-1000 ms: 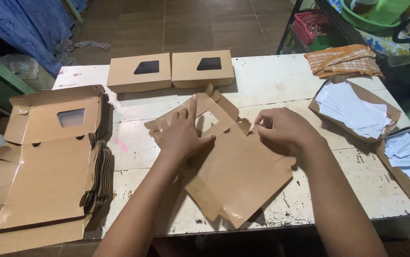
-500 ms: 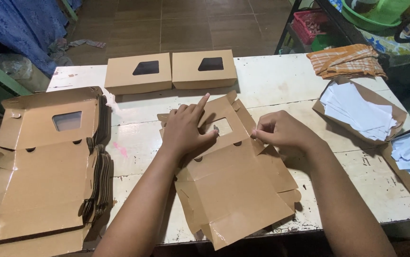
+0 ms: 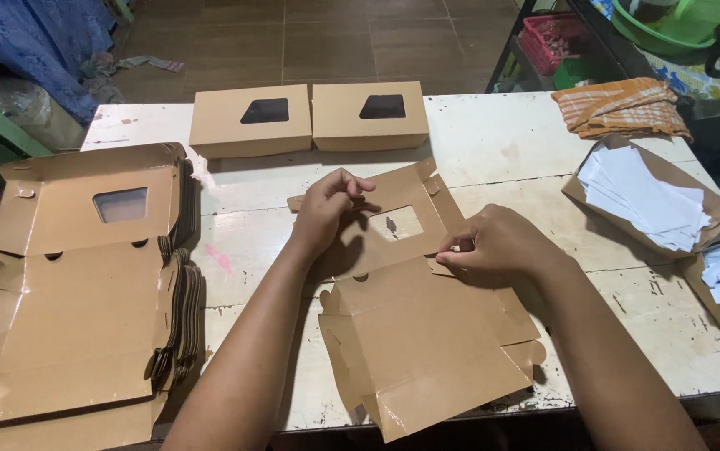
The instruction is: Manually assembling a cardboard food container from a flat template by folding and interlocking flaps, then adding a paper liner.
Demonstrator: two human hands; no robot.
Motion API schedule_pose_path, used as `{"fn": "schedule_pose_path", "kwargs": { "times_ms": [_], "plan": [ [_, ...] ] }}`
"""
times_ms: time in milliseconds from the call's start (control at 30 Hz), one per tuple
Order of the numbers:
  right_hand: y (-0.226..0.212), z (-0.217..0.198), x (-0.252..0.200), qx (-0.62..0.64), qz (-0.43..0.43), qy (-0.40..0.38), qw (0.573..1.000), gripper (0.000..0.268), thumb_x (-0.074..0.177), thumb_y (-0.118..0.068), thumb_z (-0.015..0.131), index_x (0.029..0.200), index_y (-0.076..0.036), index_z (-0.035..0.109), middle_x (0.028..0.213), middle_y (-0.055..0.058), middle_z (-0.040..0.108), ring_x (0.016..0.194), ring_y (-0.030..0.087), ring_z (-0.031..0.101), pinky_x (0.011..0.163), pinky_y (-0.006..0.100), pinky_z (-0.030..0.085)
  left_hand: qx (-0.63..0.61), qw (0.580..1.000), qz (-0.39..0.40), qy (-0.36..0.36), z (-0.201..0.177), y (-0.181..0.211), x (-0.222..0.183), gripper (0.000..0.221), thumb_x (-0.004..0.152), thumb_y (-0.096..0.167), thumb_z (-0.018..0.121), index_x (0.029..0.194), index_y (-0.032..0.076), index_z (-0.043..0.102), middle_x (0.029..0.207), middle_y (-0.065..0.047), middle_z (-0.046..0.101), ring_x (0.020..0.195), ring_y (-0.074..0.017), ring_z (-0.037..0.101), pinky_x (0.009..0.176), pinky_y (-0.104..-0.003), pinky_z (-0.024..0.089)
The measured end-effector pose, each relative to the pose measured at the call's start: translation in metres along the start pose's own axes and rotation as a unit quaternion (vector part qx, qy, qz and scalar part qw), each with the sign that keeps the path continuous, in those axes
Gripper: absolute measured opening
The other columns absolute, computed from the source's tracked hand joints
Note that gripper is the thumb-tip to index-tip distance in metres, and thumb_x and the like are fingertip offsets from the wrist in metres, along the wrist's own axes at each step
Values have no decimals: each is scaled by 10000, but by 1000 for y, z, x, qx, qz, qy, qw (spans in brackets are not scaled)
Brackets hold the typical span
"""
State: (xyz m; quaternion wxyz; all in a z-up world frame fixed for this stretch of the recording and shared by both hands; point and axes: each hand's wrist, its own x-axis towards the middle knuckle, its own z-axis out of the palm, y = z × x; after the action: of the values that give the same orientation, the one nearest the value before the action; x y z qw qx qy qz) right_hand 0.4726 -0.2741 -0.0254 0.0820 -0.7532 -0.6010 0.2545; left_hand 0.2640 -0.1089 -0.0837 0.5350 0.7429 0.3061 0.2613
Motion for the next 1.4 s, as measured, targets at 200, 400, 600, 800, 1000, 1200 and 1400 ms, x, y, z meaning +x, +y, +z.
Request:
{"fn": "schedule_pose_path", "kwargs": {
  "times_ms": [200, 400, 600, 800, 1000, 1200, 1400],
  "plan": [
    [12, 3, 10, -15, 1, -5, 1000, 192, 787, -315, 763, 913, -224, 876, 618, 55, 773, 676, 307, 727, 701, 390, 572, -158, 986, 45, -16, -5, 8, -4, 74, 687, 126, 404, 727, 144, 464, 1127, -176, 727, 1103, -286, 602, 918, -429, 541],
    [9, 0, 7, -18, -2, -9, 1000, 189, 814, -311, 746, 935, -241, 873, 659, 37, 793, 720, 307, 743, 750, 412, 585, 27, 999, 23, -11, 1, 6, 0, 139, 741, 133, 411, 675, 154, 531, 1054, -103, 782, 1039, -297, 678, 847, -429, 523],
    [1, -2, 3, -24, -16, -10, 1000, 179, 824, -287, 775, 944, -195, 872, 683, 93, 803, 734, 331, 765, 741, 413, 581, 189, 980, 61, -7, 4, -11, 11, 174, 832, 230, 471, 731, 172, 601, 1046, -51, 771, 1172, -321, 633, 1047, -462, 386],
    [0, -1, 2, -19, 0, -16, 1000, 226, 763, -344, 805, 940, -214, 857, 653, 52, 790, 735, 305, 760, 746, 420, 590, 266, 960, 88, -6, 9, -13, 11, 144, 776, 268, 543, 676, 183, 604, 1003, -69, 763, 1154, -325, 638, 1038, -508, 407],
    [-5, -6, 1, 3, -26, -19, 999, 358, 694, -379, 910, 943, -130, 851, 655, 126, 786, 719, 324, 777, 709, 410, 584, 281, 954, 106, 6, 9, -1, 3, 91, 752, 222, 608, 679, 170, 591, 996, -54, 769, 1157, -325, 643, 1000, -496, 427],
    [7, 1, 10, -22, -38, 1, 999, 325, 727, -434, 800, 932, -184, 827, 635, 88, 761, 757, 317, 767, 729, 422, 581, 285, 952, 106, 17, 11, -2, 4, 78, 759, 205, 657, 711, 146, 642, 978, -87, 777, 1142, -350, 661, 1001, -512, 444],
    [24, 4, 13, -11, -71, 66, 995, 285, 769, -327, 724, 1001, -190, 818, 781, 87, 772, 794, 295, 744, 769, 384, 595, 310, 941, 122, 59, 14, -17, 10, 136, 867, 248, 665, 745, 187, 667, 921, -31, 780, 1095, -274, 697, 962, -455, 483]
  ]
}}
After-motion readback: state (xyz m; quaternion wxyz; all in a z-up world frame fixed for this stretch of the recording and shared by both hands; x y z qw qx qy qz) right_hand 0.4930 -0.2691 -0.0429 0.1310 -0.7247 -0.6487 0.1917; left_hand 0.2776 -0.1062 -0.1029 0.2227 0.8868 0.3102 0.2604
